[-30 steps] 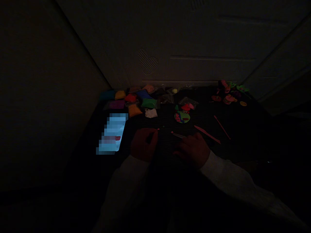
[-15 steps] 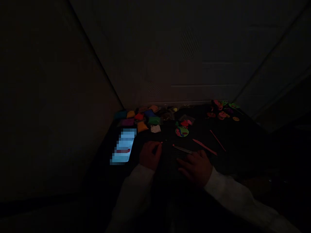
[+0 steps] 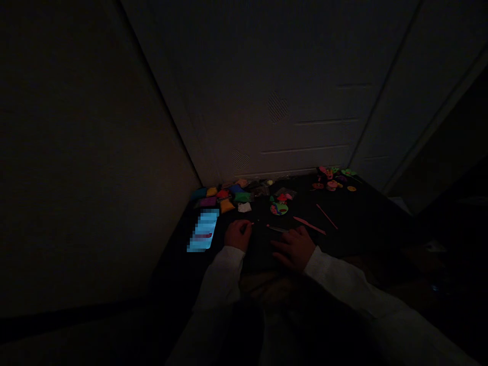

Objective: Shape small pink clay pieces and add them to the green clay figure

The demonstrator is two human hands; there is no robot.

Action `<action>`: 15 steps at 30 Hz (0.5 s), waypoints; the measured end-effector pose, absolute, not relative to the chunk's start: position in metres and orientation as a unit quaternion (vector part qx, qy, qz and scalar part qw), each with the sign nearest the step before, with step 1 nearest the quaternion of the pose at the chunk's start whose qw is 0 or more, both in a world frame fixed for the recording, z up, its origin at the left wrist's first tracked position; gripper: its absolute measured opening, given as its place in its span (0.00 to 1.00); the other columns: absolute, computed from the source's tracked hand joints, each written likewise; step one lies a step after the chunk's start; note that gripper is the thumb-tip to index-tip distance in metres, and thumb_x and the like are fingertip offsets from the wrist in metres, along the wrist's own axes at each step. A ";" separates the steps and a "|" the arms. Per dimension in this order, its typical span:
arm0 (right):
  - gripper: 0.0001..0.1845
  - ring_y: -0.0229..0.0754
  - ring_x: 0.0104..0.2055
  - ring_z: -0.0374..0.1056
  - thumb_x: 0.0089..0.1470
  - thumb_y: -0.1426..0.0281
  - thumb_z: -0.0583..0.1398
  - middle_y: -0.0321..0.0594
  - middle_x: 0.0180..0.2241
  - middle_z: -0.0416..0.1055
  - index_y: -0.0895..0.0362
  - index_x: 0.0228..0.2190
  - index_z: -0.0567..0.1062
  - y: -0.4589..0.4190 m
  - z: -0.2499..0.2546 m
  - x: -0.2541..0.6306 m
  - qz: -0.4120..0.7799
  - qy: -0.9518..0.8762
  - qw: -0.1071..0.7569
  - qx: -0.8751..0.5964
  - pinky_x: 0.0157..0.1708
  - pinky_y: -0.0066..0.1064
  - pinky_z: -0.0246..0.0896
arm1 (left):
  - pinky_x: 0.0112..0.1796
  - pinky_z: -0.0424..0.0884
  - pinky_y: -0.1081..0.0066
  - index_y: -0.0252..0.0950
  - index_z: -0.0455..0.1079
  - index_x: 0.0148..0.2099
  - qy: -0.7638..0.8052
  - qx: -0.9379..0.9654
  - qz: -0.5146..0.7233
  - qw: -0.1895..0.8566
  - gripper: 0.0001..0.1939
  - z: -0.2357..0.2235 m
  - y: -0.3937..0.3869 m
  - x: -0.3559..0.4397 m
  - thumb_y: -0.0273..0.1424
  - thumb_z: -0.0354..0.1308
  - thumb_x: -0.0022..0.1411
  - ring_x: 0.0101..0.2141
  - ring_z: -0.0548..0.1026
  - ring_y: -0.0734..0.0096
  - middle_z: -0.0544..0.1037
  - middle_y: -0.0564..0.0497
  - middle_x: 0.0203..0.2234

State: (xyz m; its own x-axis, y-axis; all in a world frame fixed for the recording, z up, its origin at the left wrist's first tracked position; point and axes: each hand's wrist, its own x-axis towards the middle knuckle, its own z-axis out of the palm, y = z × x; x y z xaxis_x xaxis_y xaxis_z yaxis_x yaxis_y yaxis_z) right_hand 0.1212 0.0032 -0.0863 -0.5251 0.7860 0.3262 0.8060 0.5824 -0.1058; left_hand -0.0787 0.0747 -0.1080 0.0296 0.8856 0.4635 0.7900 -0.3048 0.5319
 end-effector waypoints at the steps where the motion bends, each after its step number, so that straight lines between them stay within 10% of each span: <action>1: 0.19 0.41 0.38 0.56 0.50 0.58 0.49 0.42 0.33 0.65 0.50 0.43 0.67 0.003 -0.086 0.121 -0.030 -0.871 0.171 -0.459 0.38 0.39 0.39 | 0.30 0.64 0.72 0.36 0.68 0.31 0.585 0.715 0.376 0.064 0.09 -0.108 0.075 -0.079 0.33 0.48 0.52 0.28 0.68 0.74 0.71 0.51 0.25; 15: 0.17 0.40 0.36 0.55 0.49 0.68 0.50 0.40 0.33 0.66 0.51 0.43 0.66 0.009 -0.088 0.129 -0.001 -0.858 0.187 -0.479 0.37 0.37 0.39 | 0.30 0.64 0.72 0.35 0.68 0.32 0.595 0.699 0.386 0.088 0.10 -0.106 0.071 -0.077 0.33 0.48 0.51 0.29 0.68 0.73 0.71 0.50 0.26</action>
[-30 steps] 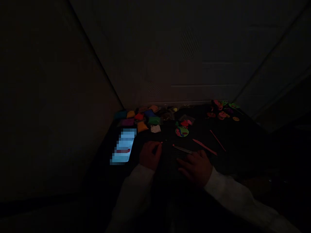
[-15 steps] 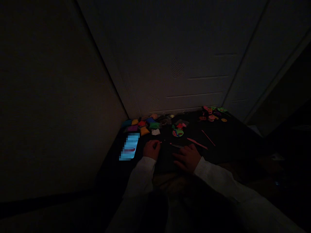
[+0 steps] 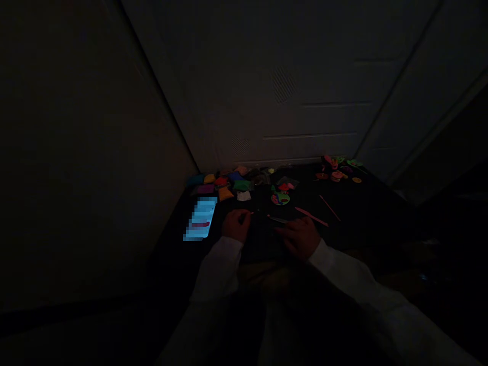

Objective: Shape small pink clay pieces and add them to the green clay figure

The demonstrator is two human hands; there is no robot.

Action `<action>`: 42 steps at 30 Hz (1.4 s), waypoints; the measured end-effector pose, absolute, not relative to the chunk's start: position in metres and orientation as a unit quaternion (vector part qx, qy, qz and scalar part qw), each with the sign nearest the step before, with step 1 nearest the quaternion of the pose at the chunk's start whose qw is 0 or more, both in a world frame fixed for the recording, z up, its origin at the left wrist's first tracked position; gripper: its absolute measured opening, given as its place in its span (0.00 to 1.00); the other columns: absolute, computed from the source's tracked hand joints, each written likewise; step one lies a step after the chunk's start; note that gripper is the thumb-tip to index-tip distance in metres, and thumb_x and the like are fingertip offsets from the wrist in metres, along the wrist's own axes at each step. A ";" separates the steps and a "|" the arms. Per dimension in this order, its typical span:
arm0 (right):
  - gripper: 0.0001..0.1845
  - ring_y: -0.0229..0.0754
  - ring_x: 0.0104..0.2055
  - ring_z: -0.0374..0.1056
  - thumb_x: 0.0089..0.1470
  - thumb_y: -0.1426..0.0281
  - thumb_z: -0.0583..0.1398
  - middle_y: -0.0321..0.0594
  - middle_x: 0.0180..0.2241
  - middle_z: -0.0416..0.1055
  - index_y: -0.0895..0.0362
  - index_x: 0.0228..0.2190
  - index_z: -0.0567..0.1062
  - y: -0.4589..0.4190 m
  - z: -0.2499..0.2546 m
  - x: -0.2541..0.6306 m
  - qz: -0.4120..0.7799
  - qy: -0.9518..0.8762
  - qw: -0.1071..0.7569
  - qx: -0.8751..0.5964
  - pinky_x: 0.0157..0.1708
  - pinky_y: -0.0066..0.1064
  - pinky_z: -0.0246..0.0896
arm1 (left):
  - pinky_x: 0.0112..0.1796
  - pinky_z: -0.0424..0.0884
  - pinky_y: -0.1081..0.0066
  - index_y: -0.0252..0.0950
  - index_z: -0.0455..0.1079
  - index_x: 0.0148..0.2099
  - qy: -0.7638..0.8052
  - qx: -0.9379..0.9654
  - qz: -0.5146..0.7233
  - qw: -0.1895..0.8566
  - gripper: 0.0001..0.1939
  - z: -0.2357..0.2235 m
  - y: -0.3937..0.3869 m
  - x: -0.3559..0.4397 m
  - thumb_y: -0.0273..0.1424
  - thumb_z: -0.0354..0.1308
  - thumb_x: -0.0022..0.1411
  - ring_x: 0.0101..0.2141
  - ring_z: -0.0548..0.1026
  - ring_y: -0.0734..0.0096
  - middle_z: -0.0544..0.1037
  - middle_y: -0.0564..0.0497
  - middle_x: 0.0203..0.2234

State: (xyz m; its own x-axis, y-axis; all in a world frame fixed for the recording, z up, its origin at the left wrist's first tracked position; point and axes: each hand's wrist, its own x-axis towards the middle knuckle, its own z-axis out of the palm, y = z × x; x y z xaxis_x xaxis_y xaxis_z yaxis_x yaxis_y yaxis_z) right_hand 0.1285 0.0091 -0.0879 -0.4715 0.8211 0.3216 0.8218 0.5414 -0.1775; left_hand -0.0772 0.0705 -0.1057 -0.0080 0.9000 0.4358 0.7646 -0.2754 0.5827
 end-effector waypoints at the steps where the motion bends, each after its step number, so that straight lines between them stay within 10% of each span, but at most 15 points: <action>1: 0.17 0.40 0.36 0.55 0.49 0.68 0.51 0.40 0.33 0.66 0.51 0.42 0.67 0.010 -0.088 0.129 0.002 -0.858 0.182 -0.480 0.36 0.37 0.39 | 0.30 0.64 0.72 0.35 0.68 0.32 0.596 0.698 0.387 0.089 0.10 -0.106 0.070 -0.077 0.33 0.49 0.51 0.29 0.68 0.73 0.71 0.50 0.26; 42: 0.11 0.39 0.36 0.55 0.49 0.66 0.50 0.37 0.31 0.66 0.50 0.34 0.71 0.013 -0.083 0.115 -0.005 -0.866 0.142 -0.479 0.37 0.37 0.37 | 0.30 0.63 0.73 0.35 0.69 0.31 0.592 0.696 0.398 0.086 0.10 -0.101 0.068 -0.074 0.33 0.48 0.52 0.29 0.67 0.73 0.71 0.50 0.25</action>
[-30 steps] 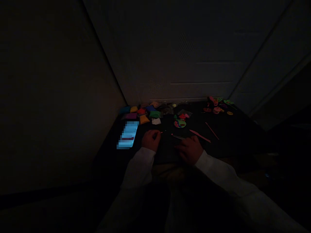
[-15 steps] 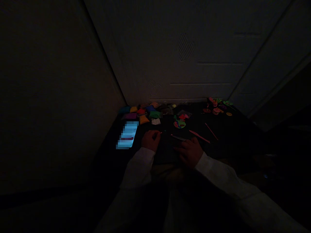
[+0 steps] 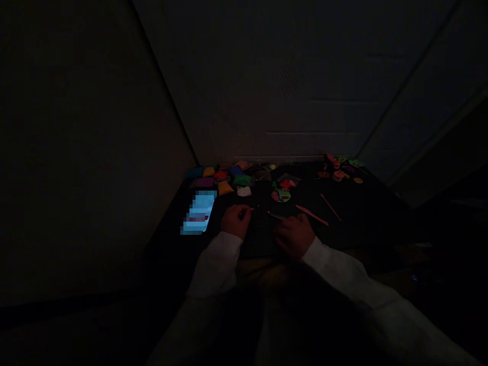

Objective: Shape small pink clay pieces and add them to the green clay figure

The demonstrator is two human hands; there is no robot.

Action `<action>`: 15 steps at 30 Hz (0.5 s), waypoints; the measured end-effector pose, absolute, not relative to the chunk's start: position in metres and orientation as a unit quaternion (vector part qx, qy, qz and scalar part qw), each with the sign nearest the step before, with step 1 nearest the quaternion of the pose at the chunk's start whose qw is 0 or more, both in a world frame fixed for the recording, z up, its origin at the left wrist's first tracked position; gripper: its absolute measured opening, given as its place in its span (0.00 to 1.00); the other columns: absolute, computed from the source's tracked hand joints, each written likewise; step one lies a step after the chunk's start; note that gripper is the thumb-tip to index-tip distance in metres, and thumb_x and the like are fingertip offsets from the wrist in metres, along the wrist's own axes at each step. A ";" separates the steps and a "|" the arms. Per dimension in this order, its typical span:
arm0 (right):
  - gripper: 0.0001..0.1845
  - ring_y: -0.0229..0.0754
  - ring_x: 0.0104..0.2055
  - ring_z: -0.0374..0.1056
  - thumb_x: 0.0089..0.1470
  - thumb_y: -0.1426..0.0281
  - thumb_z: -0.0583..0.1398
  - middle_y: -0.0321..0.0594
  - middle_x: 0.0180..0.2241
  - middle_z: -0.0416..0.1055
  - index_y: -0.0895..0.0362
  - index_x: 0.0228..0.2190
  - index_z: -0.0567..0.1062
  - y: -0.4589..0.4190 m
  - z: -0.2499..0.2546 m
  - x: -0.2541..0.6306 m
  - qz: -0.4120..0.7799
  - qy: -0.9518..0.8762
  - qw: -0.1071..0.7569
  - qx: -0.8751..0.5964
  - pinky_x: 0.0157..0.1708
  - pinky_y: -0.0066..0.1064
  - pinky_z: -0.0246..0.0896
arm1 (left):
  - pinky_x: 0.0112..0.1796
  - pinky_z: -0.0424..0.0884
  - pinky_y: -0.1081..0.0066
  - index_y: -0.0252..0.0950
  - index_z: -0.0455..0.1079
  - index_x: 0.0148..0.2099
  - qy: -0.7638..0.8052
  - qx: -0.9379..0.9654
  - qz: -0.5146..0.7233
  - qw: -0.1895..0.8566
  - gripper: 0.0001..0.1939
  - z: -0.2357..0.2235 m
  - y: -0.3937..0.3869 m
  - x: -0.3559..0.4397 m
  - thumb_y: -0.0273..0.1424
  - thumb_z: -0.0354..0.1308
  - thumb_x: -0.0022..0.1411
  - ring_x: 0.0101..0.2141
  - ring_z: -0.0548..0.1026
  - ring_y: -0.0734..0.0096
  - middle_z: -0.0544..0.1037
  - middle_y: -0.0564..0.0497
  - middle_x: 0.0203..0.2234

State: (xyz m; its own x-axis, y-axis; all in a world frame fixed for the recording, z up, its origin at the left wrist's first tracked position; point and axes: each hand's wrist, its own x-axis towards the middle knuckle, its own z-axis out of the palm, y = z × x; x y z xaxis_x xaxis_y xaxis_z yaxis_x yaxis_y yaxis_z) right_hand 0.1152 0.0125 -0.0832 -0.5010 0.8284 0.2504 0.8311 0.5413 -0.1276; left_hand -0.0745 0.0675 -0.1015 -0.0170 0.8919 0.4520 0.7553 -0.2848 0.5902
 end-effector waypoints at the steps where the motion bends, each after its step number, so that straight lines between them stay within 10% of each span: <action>1: 0.11 0.39 0.36 0.55 0.49 0.65 0.50 0.37 0.31 0.66 0.50 0.33 0.71 0.014 -0.083 0.114 -0.005 -0.864 0.143 -0.484 0.37 0.37 0.37 | 0.30 0.63 0.73 0.35 0.69 0.31 0.593 0.695 0.398 0.085 0.10 -0.101 0.067 -0.074 0.33 0.48 0.52 0.29 0.67 0.73 0.71 0.50 0.25; 15: 0.13 0.40 0.37 0.56 0.50 0.62 0.49 0.35 0.33 0.66 0.50 0.34 0.69 0.014 -0.082 0.121 0.004 -0.849 0.154 -0.505 0.37 0.37 0.38 | 0.30 0.63 0.73 0.36 0.68 0.31 0.584 0.697 0.408 0.084 0.09 -0.107 0.071 -0.076 0.33 0.49 0.52 0.28 0.67 0.74 0.70 0.52 0.25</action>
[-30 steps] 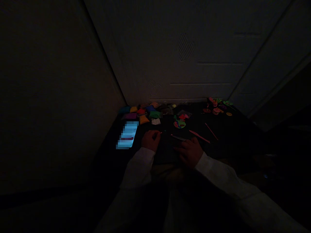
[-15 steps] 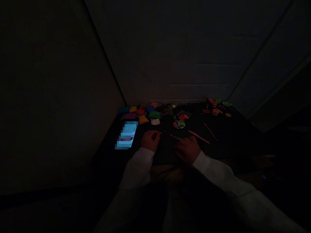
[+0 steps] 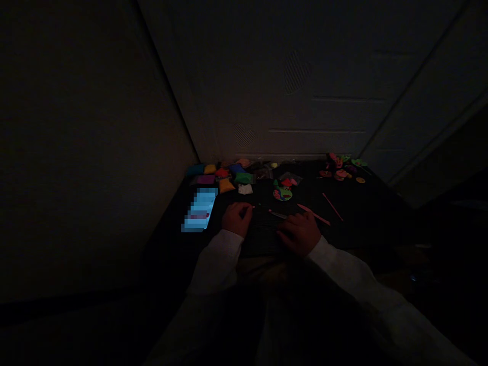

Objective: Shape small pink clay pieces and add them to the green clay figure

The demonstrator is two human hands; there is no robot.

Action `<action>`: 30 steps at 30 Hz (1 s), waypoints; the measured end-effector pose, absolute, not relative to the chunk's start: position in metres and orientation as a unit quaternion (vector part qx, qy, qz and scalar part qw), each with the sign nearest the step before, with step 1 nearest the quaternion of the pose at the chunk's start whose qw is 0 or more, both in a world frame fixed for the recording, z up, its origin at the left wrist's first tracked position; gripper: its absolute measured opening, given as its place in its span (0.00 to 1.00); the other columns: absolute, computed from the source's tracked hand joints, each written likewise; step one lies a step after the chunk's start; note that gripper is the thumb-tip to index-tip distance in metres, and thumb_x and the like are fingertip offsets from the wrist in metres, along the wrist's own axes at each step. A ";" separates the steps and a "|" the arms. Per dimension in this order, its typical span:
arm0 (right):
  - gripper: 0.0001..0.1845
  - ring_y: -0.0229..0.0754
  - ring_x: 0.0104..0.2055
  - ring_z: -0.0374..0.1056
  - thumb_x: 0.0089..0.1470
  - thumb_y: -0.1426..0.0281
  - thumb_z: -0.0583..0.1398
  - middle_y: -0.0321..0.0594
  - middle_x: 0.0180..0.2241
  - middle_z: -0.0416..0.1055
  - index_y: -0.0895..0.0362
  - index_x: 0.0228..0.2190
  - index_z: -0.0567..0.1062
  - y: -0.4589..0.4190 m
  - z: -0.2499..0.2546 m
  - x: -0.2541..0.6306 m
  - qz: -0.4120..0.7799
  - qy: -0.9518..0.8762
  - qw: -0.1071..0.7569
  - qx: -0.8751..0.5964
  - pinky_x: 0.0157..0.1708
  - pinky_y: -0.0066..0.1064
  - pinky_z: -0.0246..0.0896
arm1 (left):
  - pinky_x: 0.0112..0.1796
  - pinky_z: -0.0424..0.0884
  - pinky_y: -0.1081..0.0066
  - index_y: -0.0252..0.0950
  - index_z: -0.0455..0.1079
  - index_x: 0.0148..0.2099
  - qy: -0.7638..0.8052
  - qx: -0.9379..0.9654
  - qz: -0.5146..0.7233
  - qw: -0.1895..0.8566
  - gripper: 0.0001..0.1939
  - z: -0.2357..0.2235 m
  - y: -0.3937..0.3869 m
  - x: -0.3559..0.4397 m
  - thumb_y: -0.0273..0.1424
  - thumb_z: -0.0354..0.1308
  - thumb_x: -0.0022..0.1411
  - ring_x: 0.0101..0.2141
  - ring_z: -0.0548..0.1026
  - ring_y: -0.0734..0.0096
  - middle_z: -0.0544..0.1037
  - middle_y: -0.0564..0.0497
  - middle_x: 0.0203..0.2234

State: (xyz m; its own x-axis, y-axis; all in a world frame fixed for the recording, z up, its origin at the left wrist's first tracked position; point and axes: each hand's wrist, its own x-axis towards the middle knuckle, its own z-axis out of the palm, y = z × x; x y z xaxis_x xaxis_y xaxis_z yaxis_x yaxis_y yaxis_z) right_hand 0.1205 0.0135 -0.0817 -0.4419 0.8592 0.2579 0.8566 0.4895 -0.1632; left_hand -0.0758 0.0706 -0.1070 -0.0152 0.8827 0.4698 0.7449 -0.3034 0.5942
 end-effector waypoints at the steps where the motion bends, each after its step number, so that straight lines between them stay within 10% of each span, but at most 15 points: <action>1: 0.13 0.39 0.37 0.56 0.50 0.63 0.49 0.35 0.33 0.67 0.50 0.35 0.69 0.013 -0.082 0.123 0.005 -0.852 0.154 -0.500 0.37 0.37 0.38 | 0.30 0.63 0.73 0.36 0.68 0.31 0.584 0.697 0.408 0.085 0.09 -0.107 0.070 -0.076 0.33 0.49 0.52 0.28 0.67 0.74 0.70 0.52 0.25; 30: 0.18 0.42 0.36 0.55 0.50 0.64 0.48 0.39 0.31 0.65 0.50 0.43 0.66 0.005 -0.087 0.114 -0.029 -0.877 0.125 -0.463 0.37 0.40 0.37 | 0.31 0.64 0.73 0.36 0.68 0.31 0.581 0.698 0.412 0.075 0.08 -0.107 0.070 -0.075 0.32 0.49 0.52 0.29 0.68 0.73 0.71 0.51 0.25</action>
